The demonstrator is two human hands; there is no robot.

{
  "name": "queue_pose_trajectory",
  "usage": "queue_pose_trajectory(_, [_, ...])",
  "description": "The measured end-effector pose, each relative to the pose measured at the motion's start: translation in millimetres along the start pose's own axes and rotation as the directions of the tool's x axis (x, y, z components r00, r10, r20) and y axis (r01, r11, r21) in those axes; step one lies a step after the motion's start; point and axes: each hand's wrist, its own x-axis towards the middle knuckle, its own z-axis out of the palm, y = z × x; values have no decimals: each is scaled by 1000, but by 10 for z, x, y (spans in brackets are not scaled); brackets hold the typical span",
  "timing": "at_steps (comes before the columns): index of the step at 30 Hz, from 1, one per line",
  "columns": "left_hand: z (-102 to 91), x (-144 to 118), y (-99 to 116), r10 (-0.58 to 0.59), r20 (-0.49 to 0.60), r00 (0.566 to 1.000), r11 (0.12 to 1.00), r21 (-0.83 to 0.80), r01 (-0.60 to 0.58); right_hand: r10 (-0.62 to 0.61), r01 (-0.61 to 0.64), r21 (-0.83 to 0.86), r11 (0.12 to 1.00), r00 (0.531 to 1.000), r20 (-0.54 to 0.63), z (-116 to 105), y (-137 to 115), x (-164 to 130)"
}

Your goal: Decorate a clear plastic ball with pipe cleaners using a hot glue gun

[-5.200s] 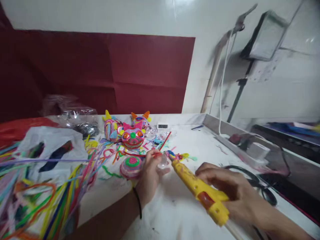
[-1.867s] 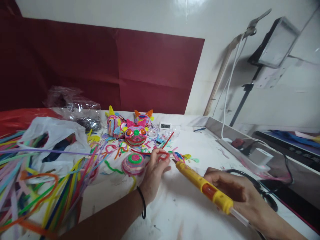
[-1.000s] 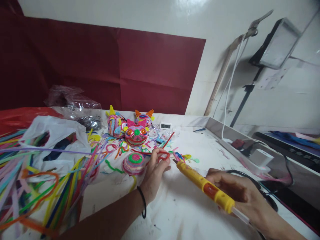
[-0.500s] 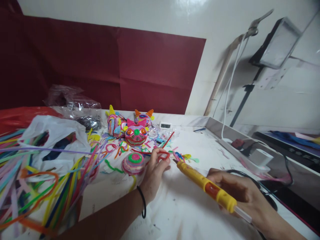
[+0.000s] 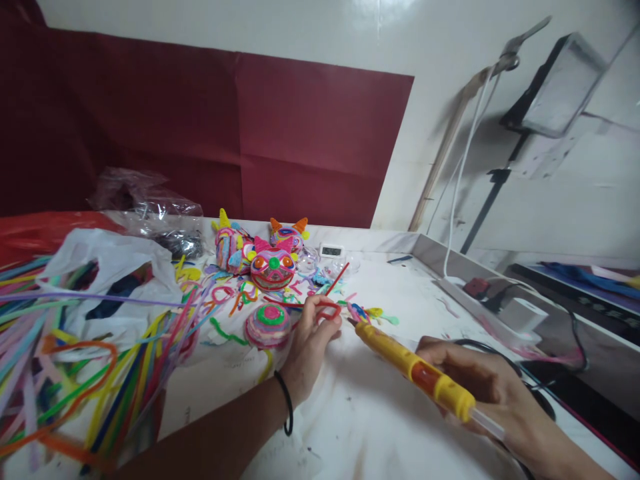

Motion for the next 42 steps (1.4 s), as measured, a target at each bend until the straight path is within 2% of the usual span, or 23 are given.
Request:
queue_pose_trajectory(8, [-15, 9, -21, 23, -7, 1000, 999, 48, -23, 44, -45, 64, 997, 999, 16, -4, 44, -6])
queue_pose_trajectory(24, [-23, 6, 21, 68, -35, 997, 974, 217, -59, 28, -27, 57, 998, 1000, -11, -3, -21, 38])
queue_pose_trajectory(34, [-15, 2, 32, 64, -33, 997, 976, 209, -56, 26, -24, 35, 999, 999, -46, 19, -107, 44])
queue_pose_trajectory(42, [-19, 1, 29, 64, -57, 996, 972, 229, -49, 37, -35, 60, 998, 999, -34, 16, -53, 38])
